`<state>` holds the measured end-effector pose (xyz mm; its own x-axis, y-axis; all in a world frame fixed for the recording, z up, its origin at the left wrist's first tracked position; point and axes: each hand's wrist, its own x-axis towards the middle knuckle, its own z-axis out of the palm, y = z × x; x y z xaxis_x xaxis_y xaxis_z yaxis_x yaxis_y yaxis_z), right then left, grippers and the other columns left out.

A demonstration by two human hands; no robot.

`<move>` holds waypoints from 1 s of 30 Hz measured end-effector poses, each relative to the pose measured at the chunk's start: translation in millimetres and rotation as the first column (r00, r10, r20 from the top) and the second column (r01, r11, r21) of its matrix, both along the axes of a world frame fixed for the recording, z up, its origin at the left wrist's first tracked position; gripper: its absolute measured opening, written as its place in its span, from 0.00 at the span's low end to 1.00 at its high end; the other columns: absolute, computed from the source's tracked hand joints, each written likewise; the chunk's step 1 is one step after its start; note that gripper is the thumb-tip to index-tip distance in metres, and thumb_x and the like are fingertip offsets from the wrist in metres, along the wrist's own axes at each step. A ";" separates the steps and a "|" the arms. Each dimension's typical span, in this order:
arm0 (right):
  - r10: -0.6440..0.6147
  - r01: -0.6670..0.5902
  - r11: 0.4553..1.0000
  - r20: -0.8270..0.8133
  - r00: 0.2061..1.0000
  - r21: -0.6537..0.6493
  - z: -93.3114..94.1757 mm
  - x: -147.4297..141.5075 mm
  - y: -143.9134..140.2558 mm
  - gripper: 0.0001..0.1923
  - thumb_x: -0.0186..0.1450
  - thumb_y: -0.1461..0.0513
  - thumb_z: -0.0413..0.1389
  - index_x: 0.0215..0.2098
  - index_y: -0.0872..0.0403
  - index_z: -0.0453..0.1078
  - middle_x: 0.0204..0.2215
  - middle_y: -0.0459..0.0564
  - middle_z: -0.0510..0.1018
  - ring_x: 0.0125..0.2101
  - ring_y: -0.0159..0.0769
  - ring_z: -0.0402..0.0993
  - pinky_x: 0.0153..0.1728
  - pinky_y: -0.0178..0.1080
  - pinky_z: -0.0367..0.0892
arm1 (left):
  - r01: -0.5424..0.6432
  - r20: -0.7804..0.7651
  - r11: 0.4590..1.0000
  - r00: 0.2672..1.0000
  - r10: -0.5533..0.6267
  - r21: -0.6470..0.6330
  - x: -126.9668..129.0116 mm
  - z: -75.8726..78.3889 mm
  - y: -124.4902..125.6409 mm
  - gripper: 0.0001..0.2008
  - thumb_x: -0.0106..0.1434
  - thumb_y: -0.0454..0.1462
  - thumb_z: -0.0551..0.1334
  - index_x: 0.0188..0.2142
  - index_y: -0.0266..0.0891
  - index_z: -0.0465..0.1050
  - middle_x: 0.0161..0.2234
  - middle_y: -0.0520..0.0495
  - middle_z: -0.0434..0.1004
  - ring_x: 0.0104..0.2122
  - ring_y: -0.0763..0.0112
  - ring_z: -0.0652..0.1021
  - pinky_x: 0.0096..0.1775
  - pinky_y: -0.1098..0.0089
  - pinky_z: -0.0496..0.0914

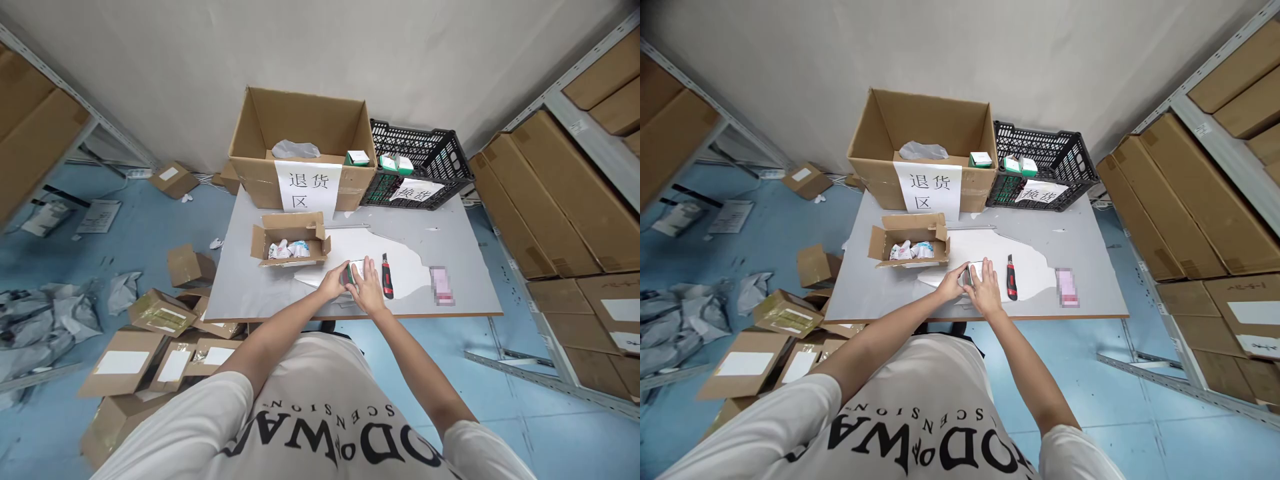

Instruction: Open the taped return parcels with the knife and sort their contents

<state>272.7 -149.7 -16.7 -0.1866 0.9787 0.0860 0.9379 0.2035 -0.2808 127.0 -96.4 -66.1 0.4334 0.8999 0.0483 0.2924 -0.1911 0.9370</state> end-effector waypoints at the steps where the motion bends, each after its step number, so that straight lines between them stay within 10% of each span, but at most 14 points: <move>1: -0.038 0.038 0.999 -0.014 0.999 0.014 -0.9 -1.8 -1.4 0.32 0.64 0.53 0.52 0.64 0.50 0.53 0.67 0.59 0.31 0.65 0.58 0.28 0.55 0.63 0.50 | 0.000 -0.001 1.000 1.000 0.000 0.001 -0.2 0.3 -0.4 0.41 0.47 0.37 0.69 0.60 0.33 0.58 0.52 0.38 0.71 0.50 0.58 0.74 0.51 0.62 0.67; 11: -0.421 0.482 0.876 -0.439 0.794 0.031 -23.2 -21.3 -16.3 0.32 0.61 0.50 0.53 0.61 0.50 0.58 0.66 0.56 0.37 0.65 0.56 0.38 0.57 0.60 0.51 | -0.014 -0.069 1.000 0.997 0.016 0.019 2.2 7.9 0.4 0.37 0.47 0.34 0.68 0.57 0.36 0.61 0.53 0.40 0.70 0.52 0.57 0.72 0.53 0.60 0.66; 21: -0.463 0.546 0.837 -0.500 0.732 0.023 -23.9 -16.9 -3.1 0.27 0.58 0.51 0.55 0.55 0.48 0.66 0.54 0.56 0.60 0.55 0.48 0.61 0.52 0.51 0.63 | 0.091 -0.185 0.993 0.977 -0.105 -0.080 -21.7 3.1 -3.1 0.53 0.43 0.39 0.71 0.65 0.34 0.46 0.61 0.34 0.57 0.59 0.49 0.63 0.57 0.54 0.60; 30: -0.499 0.628 0.764 -0.481 0.720 0.149 60.5 59.7 76.9 0.33 0.53 0.50 0.58 0.55 0.55 0.68 0.46 0.57 0.67 0.45 0.44 0.68 0.49 0.46 0.63 | 0.024 -0.251 0.991 0.966 -0.056 -0.130 -55.1 -20.4 -13.9 0.42 0.44 0.40 0.70 0.59 0.35 0.58 0.59 0.33 0.61 0.58 0.49 0.64 0.58 0.52 0.60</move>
<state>332.4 -72.8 43.8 0.5058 0.8052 0.3094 0.7213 -0.1980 -0.6637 72.0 -110.3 -86.5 0.4528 0.8733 -0.1797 0.5183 -0.0938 0.8501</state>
